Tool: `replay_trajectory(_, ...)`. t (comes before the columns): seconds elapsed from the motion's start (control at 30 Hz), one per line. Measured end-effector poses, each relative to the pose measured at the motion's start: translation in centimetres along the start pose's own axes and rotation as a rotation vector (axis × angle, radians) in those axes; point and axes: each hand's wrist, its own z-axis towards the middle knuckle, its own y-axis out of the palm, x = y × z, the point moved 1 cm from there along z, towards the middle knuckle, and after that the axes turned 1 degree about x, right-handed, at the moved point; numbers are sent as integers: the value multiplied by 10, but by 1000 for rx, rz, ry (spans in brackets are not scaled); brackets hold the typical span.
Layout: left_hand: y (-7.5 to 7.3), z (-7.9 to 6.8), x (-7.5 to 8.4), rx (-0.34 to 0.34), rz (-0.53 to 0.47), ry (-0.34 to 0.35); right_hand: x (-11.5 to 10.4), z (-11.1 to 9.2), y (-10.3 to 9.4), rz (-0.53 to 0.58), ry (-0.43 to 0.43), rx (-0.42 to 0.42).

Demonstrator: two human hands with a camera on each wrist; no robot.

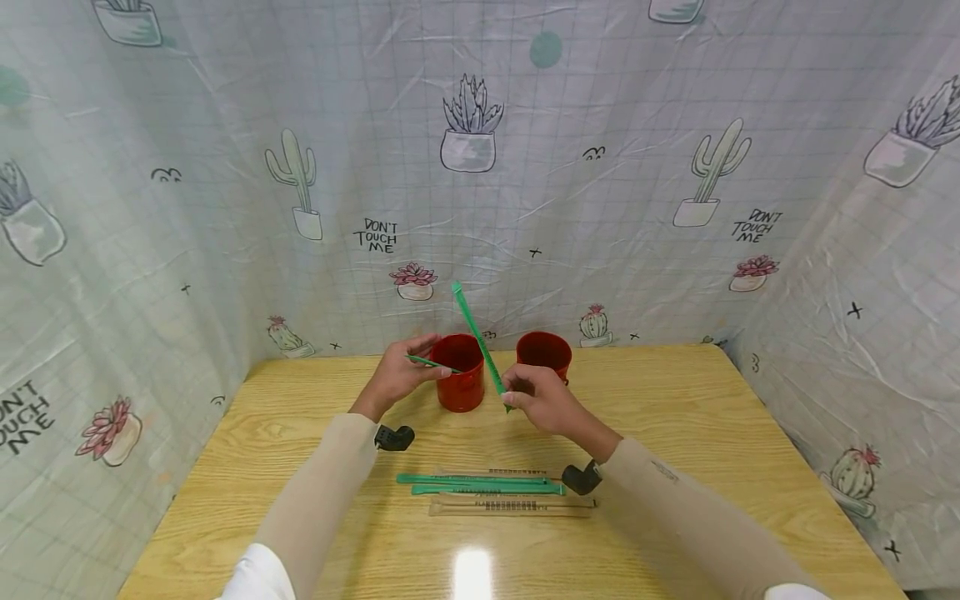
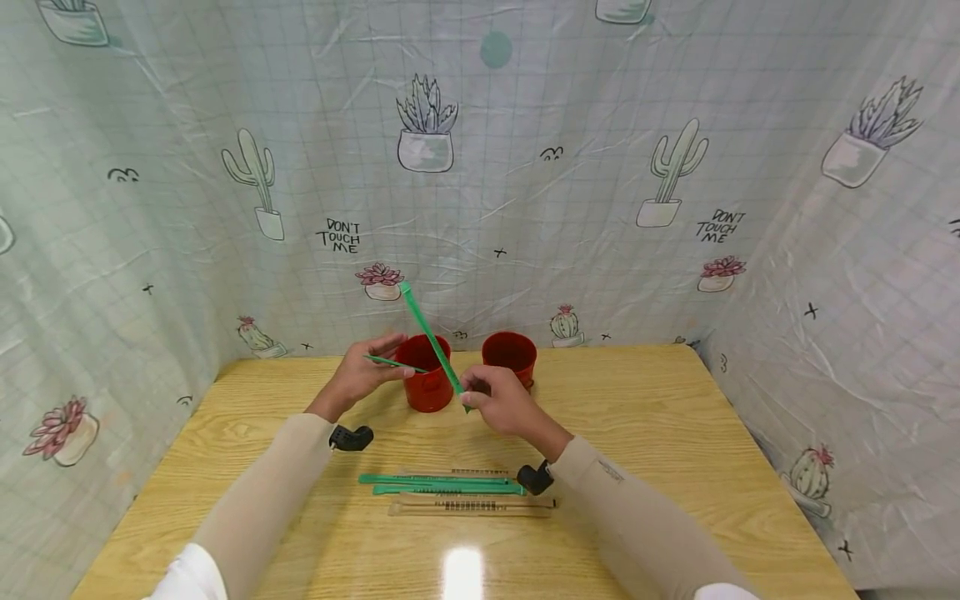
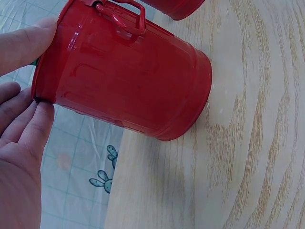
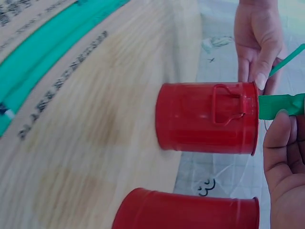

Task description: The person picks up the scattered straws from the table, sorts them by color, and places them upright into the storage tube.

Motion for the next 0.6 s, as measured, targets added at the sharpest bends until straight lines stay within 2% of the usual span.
replay_trajectory(0.6,-1,2,1,-12,25,-7,-12,48,12,50,18,54)
